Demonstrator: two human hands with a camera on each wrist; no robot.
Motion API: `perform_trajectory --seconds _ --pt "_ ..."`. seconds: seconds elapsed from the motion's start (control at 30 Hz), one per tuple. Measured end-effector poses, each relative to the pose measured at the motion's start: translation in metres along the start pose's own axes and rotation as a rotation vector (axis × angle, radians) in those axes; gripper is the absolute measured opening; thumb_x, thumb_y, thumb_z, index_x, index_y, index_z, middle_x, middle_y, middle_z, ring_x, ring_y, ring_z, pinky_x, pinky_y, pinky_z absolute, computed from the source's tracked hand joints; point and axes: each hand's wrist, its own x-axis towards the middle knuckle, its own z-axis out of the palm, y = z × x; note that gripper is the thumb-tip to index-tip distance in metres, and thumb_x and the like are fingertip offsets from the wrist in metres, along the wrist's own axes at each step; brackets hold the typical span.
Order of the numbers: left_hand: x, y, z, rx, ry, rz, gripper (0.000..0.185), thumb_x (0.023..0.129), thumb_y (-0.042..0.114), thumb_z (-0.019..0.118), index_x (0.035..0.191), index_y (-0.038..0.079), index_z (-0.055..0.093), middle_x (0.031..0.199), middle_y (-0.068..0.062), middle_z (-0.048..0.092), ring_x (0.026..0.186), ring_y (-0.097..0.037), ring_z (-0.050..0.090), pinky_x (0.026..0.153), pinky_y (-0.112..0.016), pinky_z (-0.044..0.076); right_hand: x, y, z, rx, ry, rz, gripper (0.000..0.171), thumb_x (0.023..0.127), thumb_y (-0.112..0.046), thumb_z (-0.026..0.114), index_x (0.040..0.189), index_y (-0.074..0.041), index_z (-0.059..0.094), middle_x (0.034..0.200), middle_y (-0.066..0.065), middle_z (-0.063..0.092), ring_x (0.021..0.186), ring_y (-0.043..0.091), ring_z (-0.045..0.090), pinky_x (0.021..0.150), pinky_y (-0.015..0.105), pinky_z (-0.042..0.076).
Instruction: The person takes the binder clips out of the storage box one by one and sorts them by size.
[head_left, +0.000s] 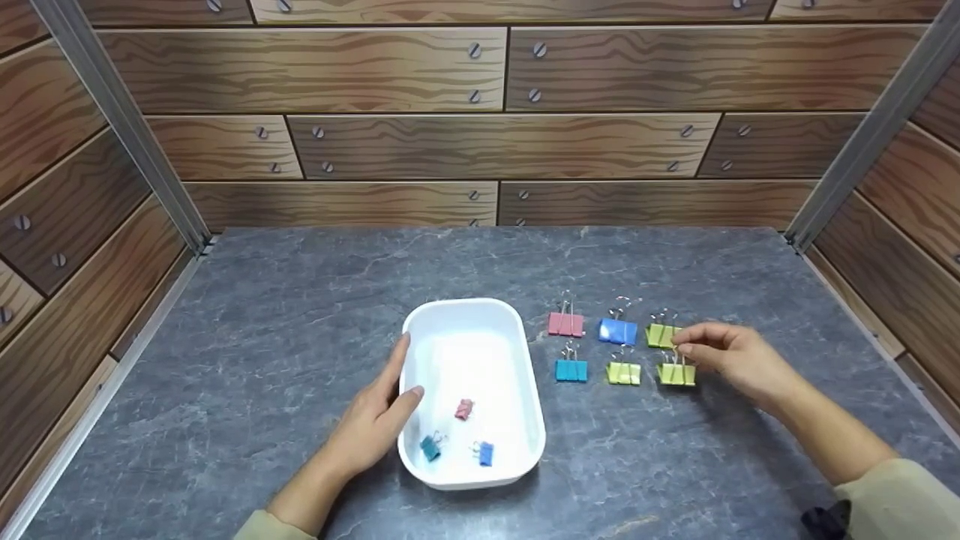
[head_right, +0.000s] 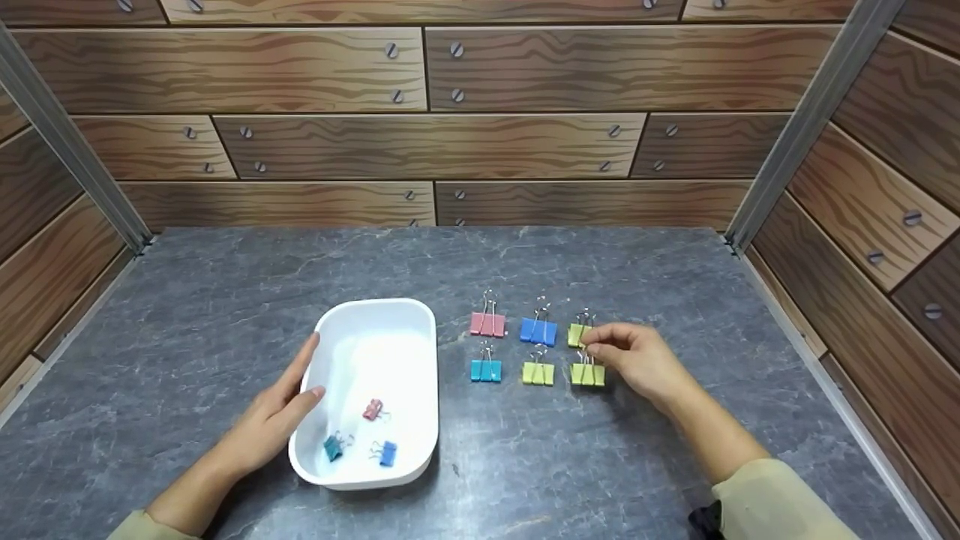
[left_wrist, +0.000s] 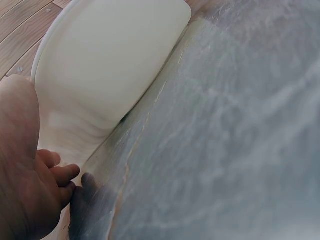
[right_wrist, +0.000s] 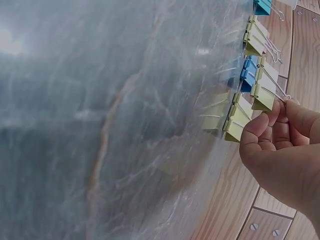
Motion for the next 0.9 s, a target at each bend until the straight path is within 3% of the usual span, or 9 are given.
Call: perform_trajectory --seconds 0.33,0.9 --pt "-0.0007 0.0003 -0.0001 0.001 0.000 -0.001 0.072 0.112 0.025 0.053 0.173 0.020 0.015 0.174 -0.009 0.022 0.156 -0.027 0.030 0.125 -0.045 0.027 0.0029 0.0064 0.0005 0.027 -0.036 0.044 0.032 0.103 -0.008 0.068 0.129 0.010 0.066 0.120 0.012 0.071 0.097 0.012 0.069 0.084 0.028 0.060" --pt "-0.0005 -0.0012 -0.0003 0.006 0.004 0.006 0.072 0.111 0.029 0.053 0.173 0.022 0.016 0.173 -0.008 0.024 0.156 -0.025 0.030 0.125 -0.043 0.027 0.0040 0.0097 -0.0001 0.066 -0.062 0.066 0.031 0.103 -0.006 0.068 0.128 0.011 0.065 0.116 0.010 0.071 0.098 0.013 0.070 0.087 0.030 0.061"
